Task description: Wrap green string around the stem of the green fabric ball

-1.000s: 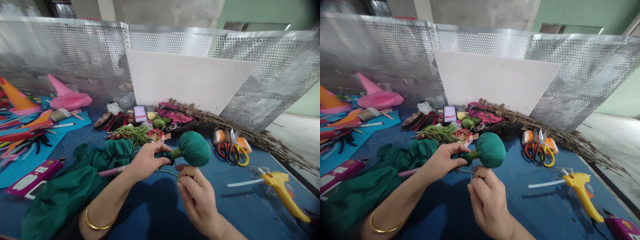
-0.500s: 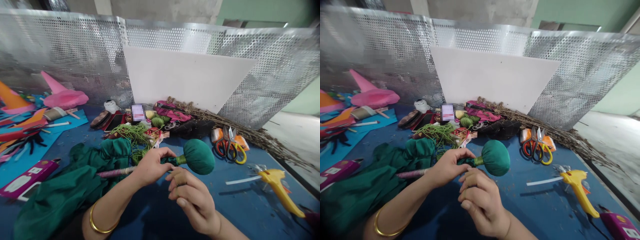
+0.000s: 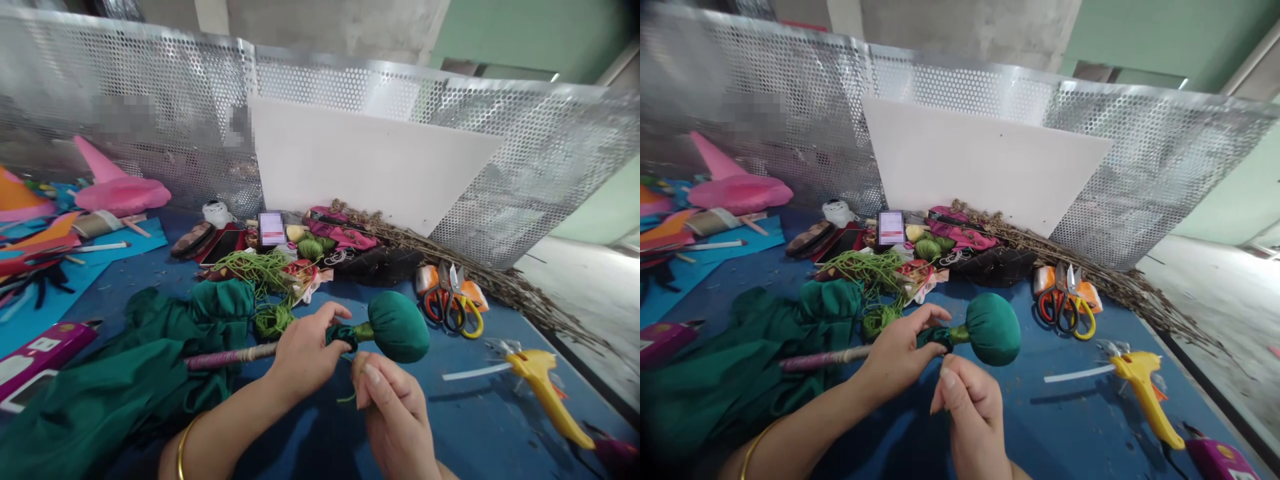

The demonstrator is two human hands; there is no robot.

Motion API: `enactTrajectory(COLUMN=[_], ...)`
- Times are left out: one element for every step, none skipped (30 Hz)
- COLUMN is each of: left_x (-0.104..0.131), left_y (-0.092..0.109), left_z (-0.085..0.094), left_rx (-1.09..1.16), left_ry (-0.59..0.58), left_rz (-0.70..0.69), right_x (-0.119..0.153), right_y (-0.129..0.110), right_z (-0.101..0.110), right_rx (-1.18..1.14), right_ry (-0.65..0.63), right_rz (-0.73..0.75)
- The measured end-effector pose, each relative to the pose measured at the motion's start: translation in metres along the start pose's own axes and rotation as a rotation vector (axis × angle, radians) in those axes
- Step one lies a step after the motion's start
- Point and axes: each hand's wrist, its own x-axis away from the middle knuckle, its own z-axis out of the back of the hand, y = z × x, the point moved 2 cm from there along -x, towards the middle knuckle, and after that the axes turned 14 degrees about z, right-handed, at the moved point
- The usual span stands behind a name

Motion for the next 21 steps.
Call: enactTrajectory(left_x=[0.0,0.0,-0.001,-0.001,-0.002,-0.002,-0.001,-0.001,0.0,0.001,0.002,0.004,0.005,0.006,0.007,0.008,0.009,0.009,0.01,0.01,0.01], left_y=[0.0,-0.001,-0.001,-0.001,-0.001,-0.002,-0.002,-0.001,-0.001,-0.001,-0.002,-0.002,-0.002,-0.002,-0.003,-0.004,-0.005,-0.005,-0.006,-0.007,-0.008], left_z=[0.0,0.001,0.002,0.005,0.007,0.01,0.013,0.015,0.016,0.016,0.015,0.013,0.011,0.008,0.005,0.003,0.0,-0.002,-0.003,-0.005,-0.006], left_rx=[-0.013,-0.031,-0.054,-0.077,-0.095,-0.106,-0.108,-0.104,-0.1,-0.1,-0.108,-0.121,-0.136,-0.149,-0.16,-0.17,-0.178,-0.188,-0.199,-0.211,-0.224], left_ry=[0.007,0.015,0.027,0.049,0.079,0.113,0.144,0.177,0.211,0.24,0.268,0.296,0.329,0.36,0.39,0.421,0.45,0.473,0.49,0.5,0.508], left_rz=[-0.009,-0.018,-0.027,-0.037,-0.051,-0.065,-0.081,-0.101,-0.123,-0.146,-0.17,-0.2,-0.235,-0.277,-0.321,-0.367,-0.413,-0.45,-0.479,-0.506,-0.532], right_x=[0.0,0.0,-0.001,-0.002,-0.003,-0.004,-0.005,-0.007,-0.008,-0.009,-0.011,-0.012,-0.013,-0.014,-0.015,-0.016,-0.016,-0.017,-0.018,-0.019,-0.02], right_y=[0.001,0.001,0.002,0.003,0.004,0.005,0.007,0.01,0.012,0.015,0.016,0.017,0.018,0.018,0.018,0.017,0.017,0.016,0.016,0.016,0.017], right_z=[0.0,-0.001,-0.001,0.0,0.0,0.001,0.001,0.001,0.001,0.0,-0.001,-0.002,-0.003,-0.004,-0.005,-0.005,-0.005,-0.004,-0.003,-0.002,-0.001], right_rx=[-0.006,-0.012,-0.016,-0.014,-0.006,0.003,0.007,0.006,-0.008,-0.036,-0.073,-0.111,-0.144,-0.172,-0.194,-0.207,-0.212,-0.208,-0.193,-0.171,-0.147], right_ry=[0.01,0.015,0.024,0.04,0.063,0.092,0.133,0.184,0.24,0.299,0.356,0.403,0.441,0.47,0.489,0.501,0.509,0.511,0.507,0.502,0.505], right_rz=[-0.006,-0.002,0.017,0.046,0.077,0.098,0.097,0.069,0.023,-0.032,-0.089,-0.146,-0.202,-0.254,-0.299,-0.328,-0.338,-0.332,-0.318,-0.305,-0.294])
